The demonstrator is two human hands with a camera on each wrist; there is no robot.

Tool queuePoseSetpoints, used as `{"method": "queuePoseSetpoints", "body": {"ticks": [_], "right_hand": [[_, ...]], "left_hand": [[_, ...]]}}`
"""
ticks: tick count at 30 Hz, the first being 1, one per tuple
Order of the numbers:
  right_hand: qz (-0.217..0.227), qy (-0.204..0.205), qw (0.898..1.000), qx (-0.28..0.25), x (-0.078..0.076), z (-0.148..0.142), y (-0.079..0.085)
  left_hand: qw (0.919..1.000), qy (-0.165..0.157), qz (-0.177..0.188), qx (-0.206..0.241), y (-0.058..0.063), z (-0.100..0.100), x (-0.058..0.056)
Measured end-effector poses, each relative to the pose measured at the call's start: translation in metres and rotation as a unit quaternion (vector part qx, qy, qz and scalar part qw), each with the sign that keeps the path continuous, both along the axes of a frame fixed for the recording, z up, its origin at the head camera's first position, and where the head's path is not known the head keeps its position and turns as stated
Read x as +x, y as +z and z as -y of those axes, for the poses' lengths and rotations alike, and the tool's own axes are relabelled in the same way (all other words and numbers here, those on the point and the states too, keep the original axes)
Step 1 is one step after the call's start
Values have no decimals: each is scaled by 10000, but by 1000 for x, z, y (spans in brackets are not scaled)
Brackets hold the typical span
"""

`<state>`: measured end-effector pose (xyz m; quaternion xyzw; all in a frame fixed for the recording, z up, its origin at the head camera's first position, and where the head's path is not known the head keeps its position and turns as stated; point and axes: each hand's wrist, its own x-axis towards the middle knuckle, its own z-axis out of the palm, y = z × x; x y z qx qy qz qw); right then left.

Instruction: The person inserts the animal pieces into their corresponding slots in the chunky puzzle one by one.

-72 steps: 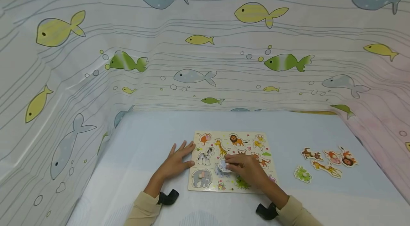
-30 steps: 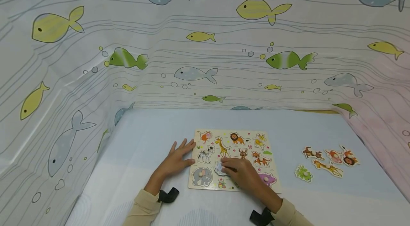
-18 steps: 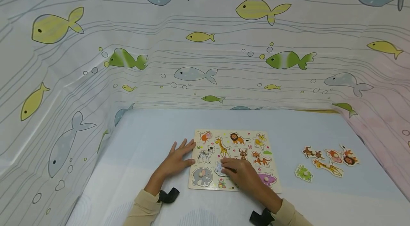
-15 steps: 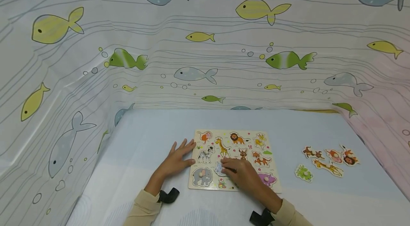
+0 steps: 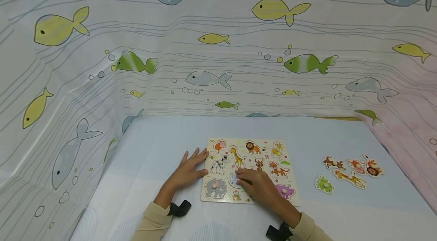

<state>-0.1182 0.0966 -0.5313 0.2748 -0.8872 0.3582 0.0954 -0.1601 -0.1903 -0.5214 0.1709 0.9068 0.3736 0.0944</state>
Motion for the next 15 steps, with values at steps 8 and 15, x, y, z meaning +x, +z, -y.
{"method": "queuePoseSetpoints", "body": {"ticks": [8, 15], "right_hand": [[-125, 39, 9999, 36, -1, -1, -3], [-167, 72, 9998, 64, -1, -1, -3]], "left_hand": [[10000, -26, -8, 1, 0, 0, 0], [9999, 17, 82, -59, -3, 1, -1]]}}
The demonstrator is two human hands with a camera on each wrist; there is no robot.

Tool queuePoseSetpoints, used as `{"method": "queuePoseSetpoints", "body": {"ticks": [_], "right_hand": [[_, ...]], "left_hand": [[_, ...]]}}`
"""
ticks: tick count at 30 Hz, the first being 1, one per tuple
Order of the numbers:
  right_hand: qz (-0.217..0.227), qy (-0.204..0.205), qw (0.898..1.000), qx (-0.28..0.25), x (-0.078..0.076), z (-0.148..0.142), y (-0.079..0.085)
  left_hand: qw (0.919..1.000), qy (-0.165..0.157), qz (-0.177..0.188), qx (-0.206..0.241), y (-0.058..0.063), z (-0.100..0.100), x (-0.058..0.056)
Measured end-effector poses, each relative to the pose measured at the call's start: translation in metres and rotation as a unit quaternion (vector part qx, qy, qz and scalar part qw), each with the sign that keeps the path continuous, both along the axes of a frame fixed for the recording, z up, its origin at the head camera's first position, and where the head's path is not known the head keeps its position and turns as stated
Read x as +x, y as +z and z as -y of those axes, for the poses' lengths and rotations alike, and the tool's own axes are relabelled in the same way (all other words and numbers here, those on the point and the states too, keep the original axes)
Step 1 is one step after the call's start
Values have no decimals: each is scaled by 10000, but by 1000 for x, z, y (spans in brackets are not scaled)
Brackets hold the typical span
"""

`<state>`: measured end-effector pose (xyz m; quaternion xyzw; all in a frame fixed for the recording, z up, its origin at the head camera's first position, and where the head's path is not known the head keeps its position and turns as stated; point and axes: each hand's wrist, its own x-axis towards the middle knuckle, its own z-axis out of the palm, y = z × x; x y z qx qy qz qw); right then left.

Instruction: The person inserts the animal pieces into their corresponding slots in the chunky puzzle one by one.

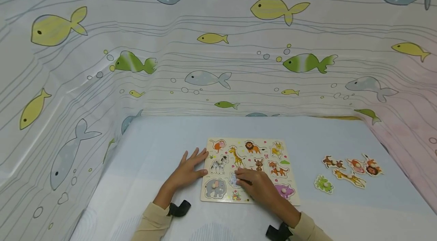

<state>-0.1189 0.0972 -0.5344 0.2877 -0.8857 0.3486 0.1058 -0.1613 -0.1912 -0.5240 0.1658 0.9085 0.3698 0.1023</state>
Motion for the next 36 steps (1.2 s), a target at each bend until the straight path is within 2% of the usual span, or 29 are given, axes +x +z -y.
{"method": "queuePoseSetpoints", "body": {"ticks": [13, 18, 21, 23, 30, 32, 36], "right_hand": [[-25, -21, 9999, 163, 4, 3, 4], [414, -193, 9985, -309, 4, 2, 8], [447, -236, 9963, -698, 4, -1, 14], [315, -237, 9964, -744, 4, -4, 18], [496, -328, 9955, -731, 10, -32, 28], [456, -438, 9959, -647, 11, -45, 30], [229, -830, 9955, -386, 14, -72, 32]], "left_hand": [[9999, -30, -54, 130, 0, 0, 0], [9999, -5, -39, 155, 0, 0, 1], [9999, -6, -43, 133, 0, 0, 2], [9999, -11, -51, 94, 0, 1, 2], [10000, -7, -65, 52, 0, 2, 3], [10000, 10, 16, -7, 0, 2, 3], [10000, -27, -68, -4, -1, 3, 3]]}}
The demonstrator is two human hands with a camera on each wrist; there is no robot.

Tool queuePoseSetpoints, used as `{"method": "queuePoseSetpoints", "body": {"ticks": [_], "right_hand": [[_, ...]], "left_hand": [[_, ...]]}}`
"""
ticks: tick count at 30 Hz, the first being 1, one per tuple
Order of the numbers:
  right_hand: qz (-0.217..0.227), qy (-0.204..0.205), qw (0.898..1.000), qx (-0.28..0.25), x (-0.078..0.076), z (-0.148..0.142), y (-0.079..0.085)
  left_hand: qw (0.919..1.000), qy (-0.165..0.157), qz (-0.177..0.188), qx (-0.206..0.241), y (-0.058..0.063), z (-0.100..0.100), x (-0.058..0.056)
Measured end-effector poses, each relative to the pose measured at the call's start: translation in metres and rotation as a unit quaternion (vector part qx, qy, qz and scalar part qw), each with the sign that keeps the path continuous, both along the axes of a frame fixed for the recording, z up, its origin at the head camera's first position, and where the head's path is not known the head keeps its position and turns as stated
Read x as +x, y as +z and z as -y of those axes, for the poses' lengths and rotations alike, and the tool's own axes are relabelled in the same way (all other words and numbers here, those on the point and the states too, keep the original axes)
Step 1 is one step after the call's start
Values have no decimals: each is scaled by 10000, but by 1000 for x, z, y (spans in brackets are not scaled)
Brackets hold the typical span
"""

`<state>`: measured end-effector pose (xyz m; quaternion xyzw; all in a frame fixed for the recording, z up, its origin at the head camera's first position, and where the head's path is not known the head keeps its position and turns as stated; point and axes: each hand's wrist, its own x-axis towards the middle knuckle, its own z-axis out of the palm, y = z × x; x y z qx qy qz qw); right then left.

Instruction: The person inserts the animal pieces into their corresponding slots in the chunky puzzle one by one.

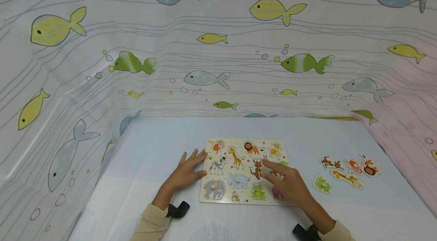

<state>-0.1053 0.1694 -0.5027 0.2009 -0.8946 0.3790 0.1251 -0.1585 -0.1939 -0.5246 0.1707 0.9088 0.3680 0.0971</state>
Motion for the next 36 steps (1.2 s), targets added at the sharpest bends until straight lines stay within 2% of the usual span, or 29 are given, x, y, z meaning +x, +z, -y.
{"method": "queuePoseSetpoints", "body": {"ticks": [8, 14, 21, 25, 29, 36], "right_hand": [[-132, -817, 9950, 559, 6, -59, 4], [-323, -933, 9940, 459, 15, -99, 9], [49, -1368, 9890, 559, 27, -139, 7], [348, -1561, 9853, 599, 32, -152, 0], [538, -1552, 9857, 373, 36, -159, -6], [550, -1586, 9852, 356, 39, -160, -15]], "left_hand": [[9999, -44, -25, 94, -1, 0, -2], [9999, -51, -37, 91, -2, 0, -2], [10000, -18, 49, 10, -1, 1, -2], [9999, -10, 120, 13, -1, 1, 0], [9999, -5, 142, 25, -1, 1, 0], [9999, -1, 131, 30, 1, 1, 0]]}}
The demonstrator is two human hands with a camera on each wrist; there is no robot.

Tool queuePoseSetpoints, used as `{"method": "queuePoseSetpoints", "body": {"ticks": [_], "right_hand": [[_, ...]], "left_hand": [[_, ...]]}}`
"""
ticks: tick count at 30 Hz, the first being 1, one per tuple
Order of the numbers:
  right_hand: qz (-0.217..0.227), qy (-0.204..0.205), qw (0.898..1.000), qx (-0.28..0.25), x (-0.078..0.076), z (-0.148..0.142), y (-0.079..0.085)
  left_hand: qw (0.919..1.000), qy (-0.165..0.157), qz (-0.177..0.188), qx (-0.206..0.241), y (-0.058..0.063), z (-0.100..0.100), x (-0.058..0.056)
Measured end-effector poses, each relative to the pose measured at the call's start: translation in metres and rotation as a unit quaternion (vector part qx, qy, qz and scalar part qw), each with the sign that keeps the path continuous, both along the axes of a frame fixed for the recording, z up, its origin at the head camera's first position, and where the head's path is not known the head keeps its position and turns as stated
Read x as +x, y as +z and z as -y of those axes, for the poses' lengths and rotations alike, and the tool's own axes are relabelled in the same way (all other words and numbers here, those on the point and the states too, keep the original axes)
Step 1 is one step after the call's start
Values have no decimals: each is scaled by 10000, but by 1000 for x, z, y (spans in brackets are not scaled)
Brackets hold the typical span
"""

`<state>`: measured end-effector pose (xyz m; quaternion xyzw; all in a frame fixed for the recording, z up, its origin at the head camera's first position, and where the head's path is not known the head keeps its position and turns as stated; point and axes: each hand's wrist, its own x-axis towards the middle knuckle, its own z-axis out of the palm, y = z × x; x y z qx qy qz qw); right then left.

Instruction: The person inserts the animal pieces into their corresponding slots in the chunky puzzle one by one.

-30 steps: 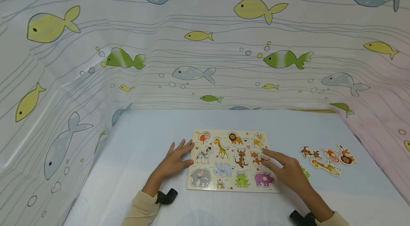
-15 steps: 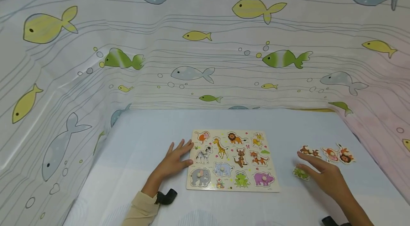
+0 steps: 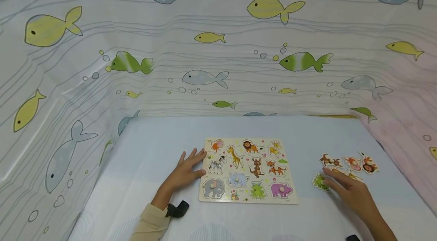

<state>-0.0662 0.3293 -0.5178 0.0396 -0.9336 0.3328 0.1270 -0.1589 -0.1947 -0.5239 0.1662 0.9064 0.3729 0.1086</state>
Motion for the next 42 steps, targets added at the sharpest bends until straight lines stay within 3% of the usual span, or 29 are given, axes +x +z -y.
{"method": "queuePoseSetpoints", "body": {"ticks": [6, 14, 26, 32, 42], "right_hand": [[-69, -216, 9997, -13, 0, 3, -12], [-508, -445, 9976, 169, -1, 10, -26], [-1261, -1, 9909, 462, -2, 11, -30], [-1456, 158, 9882, 456, -1, 13, -20], [-1777, 1076, 9778, 278, -7, 30, -6]], "left_hand": [[10000, -7, -58, 45, 1, -1, 0], [10000, 44, 32, 33, 2, 1, 0], [10000, 47, -14, 84, -2, 1, -1], [10000, 44, -21, 34, -2, 0, 0], [10000, 28, -34, 20, -2, 0, -1]]}}
